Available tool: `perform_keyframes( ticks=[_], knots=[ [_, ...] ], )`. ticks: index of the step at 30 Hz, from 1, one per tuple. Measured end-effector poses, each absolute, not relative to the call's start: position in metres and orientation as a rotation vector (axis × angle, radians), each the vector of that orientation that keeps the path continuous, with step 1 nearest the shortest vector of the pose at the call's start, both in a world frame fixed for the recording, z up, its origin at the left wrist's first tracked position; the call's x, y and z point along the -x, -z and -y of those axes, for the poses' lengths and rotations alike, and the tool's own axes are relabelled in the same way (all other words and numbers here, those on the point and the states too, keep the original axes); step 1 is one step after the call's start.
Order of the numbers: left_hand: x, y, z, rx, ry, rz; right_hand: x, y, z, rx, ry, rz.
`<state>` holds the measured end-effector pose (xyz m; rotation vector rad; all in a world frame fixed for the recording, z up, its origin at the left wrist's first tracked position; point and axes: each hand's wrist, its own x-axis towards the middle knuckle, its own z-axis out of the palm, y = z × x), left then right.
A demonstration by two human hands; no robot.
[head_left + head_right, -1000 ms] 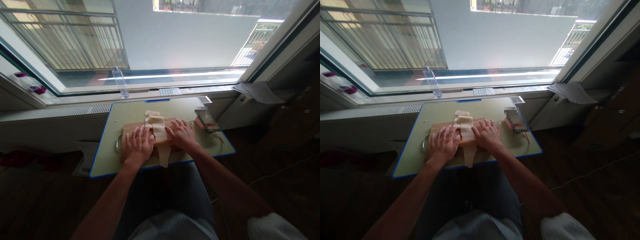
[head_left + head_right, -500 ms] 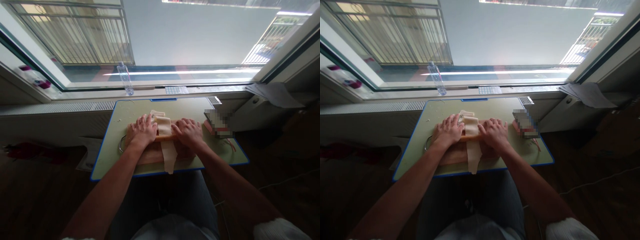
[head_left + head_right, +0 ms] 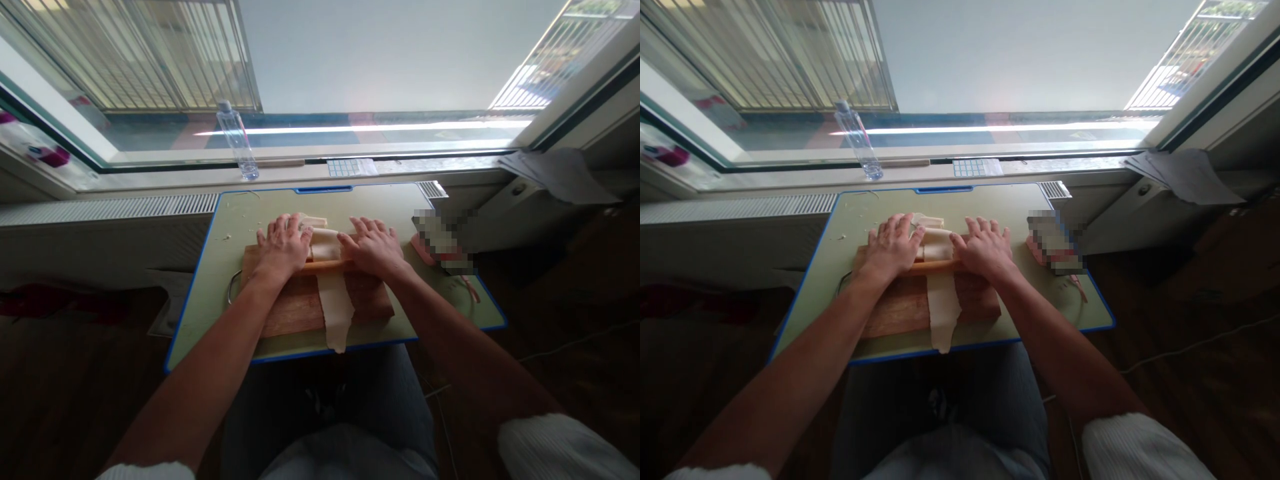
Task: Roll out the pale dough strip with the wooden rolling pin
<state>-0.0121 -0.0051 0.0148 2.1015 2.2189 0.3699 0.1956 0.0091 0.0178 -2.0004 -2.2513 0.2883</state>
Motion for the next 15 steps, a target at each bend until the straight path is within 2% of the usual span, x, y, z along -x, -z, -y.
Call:
perform_keyframes(
  ticks=[15],
  knots=[
    [0.006, -0.010, 0.050, -2.127, -0.380, -2.234, -0.199, -0.010, 0.046, 1.989, -0.049, 2.228]
  ],
)
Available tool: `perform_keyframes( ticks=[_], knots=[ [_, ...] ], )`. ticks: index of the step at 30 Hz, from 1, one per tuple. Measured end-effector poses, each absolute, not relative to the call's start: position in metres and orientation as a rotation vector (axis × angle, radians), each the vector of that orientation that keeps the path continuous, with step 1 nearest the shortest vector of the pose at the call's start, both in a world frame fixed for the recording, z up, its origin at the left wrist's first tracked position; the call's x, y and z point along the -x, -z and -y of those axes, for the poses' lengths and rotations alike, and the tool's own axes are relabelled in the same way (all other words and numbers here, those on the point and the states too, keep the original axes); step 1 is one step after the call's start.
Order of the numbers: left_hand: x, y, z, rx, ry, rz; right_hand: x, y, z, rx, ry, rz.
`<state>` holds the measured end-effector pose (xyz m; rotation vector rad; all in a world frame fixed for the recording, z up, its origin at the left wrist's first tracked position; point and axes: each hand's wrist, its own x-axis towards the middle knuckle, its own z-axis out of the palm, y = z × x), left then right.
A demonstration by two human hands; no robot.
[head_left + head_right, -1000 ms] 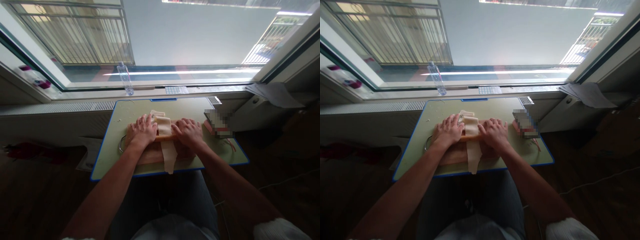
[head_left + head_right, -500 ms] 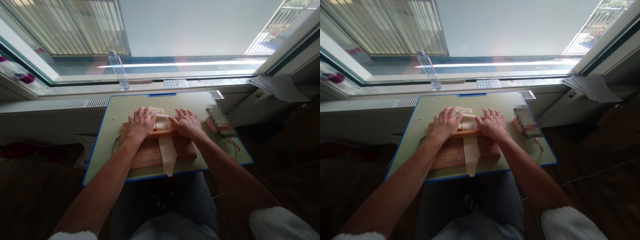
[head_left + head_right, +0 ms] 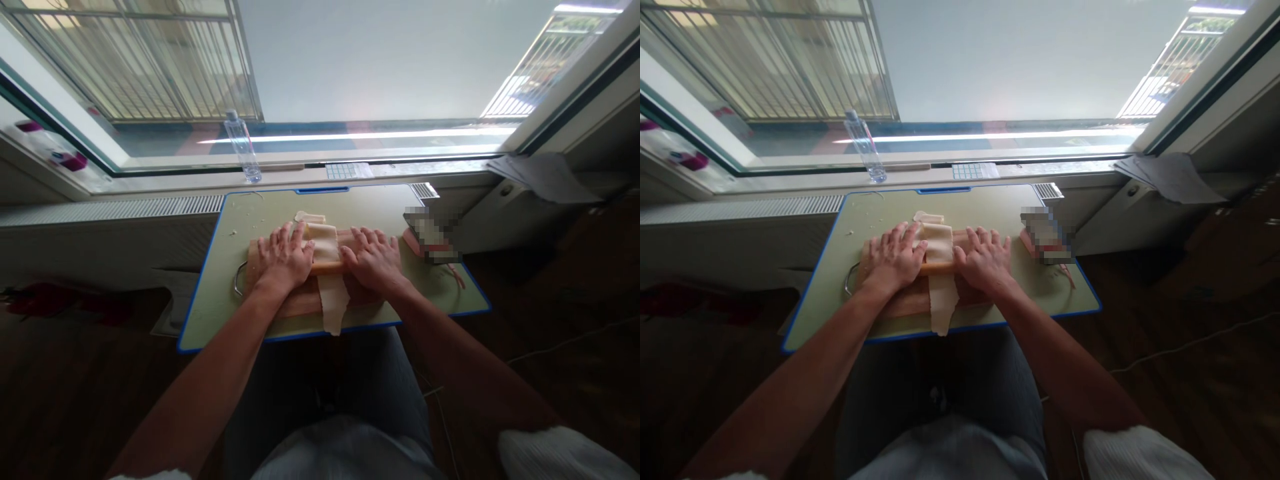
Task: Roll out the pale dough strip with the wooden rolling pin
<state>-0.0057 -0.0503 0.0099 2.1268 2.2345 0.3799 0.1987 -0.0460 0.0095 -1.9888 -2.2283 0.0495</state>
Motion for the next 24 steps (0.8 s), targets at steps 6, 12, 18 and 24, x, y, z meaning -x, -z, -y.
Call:
perform_keyframes(
  ticks=[6, 12, 18, 24],
  knots=[
    [0.001, -0.001, 0.086, -2.146, -0.446, -2.272, -0.199, -0.011, 0.082, 1.986, 0.004, 2.198],
    [-0.001, 0.006, 0.126, -2.179, -0.486, -2.260, -0.202, -0.006, 0.122, 1.983, 0.011, 2.176],
    [-0.009, 0.003, 0.136, -2.206, -0.564, -2.237, -0.196, -0.004, 0.122, 1.956, 0.015, 2.174],
    [-0.008, 0.004, 0.105, -2.203, -0.562, -2.232, -0.186, -0.004, 0.086, 1.919, -0.008, 2.182]
  ],
)
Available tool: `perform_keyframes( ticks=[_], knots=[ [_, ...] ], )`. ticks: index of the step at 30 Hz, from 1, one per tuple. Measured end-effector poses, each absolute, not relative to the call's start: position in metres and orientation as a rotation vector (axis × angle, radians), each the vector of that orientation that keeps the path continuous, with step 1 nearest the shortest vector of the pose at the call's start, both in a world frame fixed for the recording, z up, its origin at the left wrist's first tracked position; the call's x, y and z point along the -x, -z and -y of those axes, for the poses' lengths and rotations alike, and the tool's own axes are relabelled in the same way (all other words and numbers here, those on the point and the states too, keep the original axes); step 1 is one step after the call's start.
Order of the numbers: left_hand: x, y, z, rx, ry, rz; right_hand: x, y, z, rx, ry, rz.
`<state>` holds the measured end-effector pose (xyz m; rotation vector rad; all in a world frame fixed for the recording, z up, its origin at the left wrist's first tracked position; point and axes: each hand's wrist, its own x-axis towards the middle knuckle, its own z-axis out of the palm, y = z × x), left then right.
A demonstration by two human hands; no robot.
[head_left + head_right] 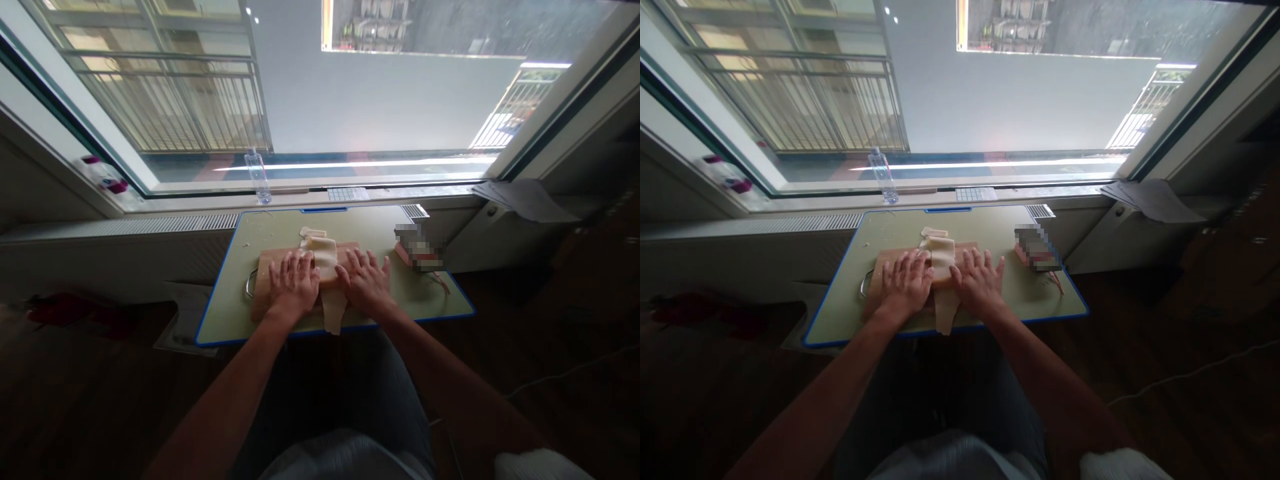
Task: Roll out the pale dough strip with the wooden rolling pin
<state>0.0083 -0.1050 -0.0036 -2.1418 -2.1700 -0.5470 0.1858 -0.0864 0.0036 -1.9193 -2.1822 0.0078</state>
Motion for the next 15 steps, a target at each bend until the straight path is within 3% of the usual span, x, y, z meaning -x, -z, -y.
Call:
perform_keyframes(
  ticks=[15],
  knots=[
    [0.011, -0.012, 0.000, 2.320, 0.336, 2.281, -0.179, -0.017, -0.015, 1.981, -0.417, 2.128]
  ],
)
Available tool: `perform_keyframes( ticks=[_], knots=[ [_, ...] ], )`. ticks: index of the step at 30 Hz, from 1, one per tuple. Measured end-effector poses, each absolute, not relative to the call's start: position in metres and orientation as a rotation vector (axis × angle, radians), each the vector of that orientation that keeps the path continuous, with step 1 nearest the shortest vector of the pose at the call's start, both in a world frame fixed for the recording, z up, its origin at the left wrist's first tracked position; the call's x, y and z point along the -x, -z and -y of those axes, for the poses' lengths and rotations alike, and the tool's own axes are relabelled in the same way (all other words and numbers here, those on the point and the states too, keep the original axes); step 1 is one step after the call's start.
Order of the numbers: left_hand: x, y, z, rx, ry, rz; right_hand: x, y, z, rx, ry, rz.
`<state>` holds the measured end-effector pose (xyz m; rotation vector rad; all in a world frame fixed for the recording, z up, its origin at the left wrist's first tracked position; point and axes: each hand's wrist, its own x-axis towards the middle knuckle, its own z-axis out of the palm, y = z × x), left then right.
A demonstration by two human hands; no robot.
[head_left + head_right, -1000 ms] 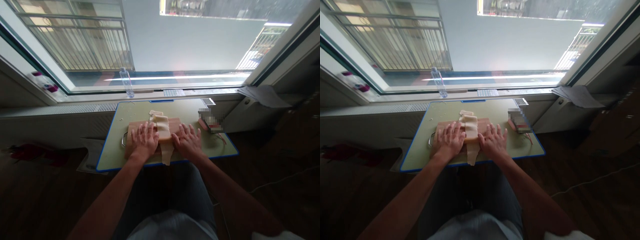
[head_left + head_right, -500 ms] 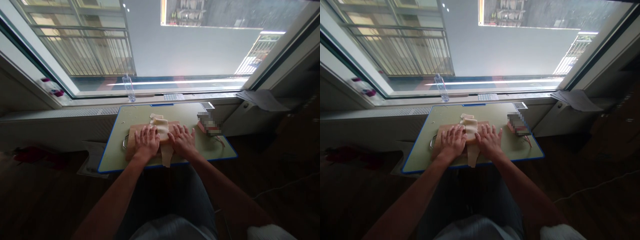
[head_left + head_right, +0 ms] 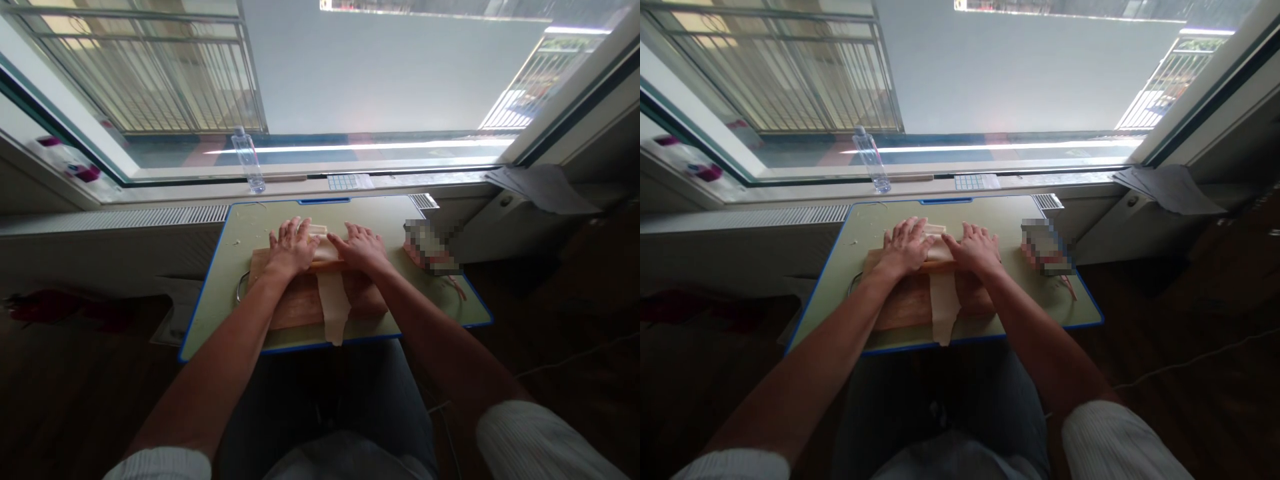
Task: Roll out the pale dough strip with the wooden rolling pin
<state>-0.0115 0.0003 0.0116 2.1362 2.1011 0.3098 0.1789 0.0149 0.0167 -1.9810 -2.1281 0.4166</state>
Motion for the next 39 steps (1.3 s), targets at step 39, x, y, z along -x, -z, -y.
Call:
perform_keyframes(
  ticks=[39],
  knots=[
    [-0.005, 0.009, 0.142, -2.299, -0.494, -2.193, -0.192, 0.015, 0.137, 1.800, 0.092, 2.102]
  ],
)
